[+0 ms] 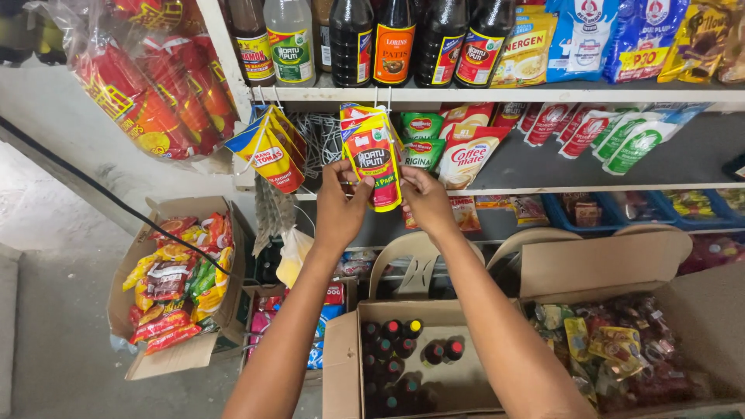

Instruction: Organizing and hanging sachet packets of condiments and snacks onto display hooks on a grocery store shelf.

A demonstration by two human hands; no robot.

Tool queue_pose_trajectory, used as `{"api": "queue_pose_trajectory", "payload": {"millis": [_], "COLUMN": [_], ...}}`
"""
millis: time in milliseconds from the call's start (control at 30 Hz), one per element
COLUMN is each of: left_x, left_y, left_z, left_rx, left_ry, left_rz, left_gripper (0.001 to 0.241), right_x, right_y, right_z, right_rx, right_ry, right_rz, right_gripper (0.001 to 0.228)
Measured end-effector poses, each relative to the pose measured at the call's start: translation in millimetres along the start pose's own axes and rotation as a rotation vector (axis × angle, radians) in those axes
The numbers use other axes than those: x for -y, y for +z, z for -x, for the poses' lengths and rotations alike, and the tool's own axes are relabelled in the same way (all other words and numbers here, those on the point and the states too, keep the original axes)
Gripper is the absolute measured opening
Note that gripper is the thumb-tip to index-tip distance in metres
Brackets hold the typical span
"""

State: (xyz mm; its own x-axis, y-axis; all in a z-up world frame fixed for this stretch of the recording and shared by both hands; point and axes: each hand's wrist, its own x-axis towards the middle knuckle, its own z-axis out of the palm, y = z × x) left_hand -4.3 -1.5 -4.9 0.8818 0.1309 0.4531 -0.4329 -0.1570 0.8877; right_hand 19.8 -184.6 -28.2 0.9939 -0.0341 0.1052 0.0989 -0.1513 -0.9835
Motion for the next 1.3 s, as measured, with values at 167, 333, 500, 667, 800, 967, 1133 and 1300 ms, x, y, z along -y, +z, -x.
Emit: {"api": "queue_pose_trajectory", "payload": {"millis": [167, 333, 500, 667, 800, 967, 1133, 1300], "left_x": [-4.1, -5.0, -15.6, -33.5, -44.7, -41.7, -30.8, -10.3], "left_y": [-0.5, -2.3, 0.4, 16.4, 45.5, 95.5, 160.4, 242.2], "left_z": [9.1, 29.0, 58.9, 95.1, 119.3, 149.4, 180.0, 213.5], "left_rx": [-0.010, -0.044, 0.018, 0.119, 0.198, 0.363, 0.524, 0.707], "left_ry": [0.011, 0.022, -0.025, -0.062, -0.040, -0.061, -0.234, -0.284], "left_rz": [-0.007, -0.088, -0.011, 0.055, 0.104, 0.112, 0.177, 0.146], "left_gripper": [0.044, 0.039, 0.038, 0.036, 0.038, 0.036, 0.038, 0.038], "right_x": [-3.1, -10.0, -12.9, -22.8, -16.3, -38.1, -86.1, -135.9], "right_y": [-1.4, -6.2, -14.3, -34.0, -56.0, -101.1, -165.0, -239.2], "right_z": [3.0, 13.0, 38.9, 88.5, 134.3, 189.0, 234.9, 279.1], "right_rx": [-0.002, -0.071, -0.138, -0.176, -0.157, -0.266, -0.463, -0.666], "right_ry": [-0.007, -0.009, -0.085, -0.087, -0.005, 0.060, 0.154, 0.280], "right_rz": [-0.048, -0.038, -0.145, -0.175, -0.131, -0.095, -0.185, -0.207], "right_gripper": [0.036, 0.038, 0.038, 0.027, 0.021, 0.021, 0.022, 0.023]}}
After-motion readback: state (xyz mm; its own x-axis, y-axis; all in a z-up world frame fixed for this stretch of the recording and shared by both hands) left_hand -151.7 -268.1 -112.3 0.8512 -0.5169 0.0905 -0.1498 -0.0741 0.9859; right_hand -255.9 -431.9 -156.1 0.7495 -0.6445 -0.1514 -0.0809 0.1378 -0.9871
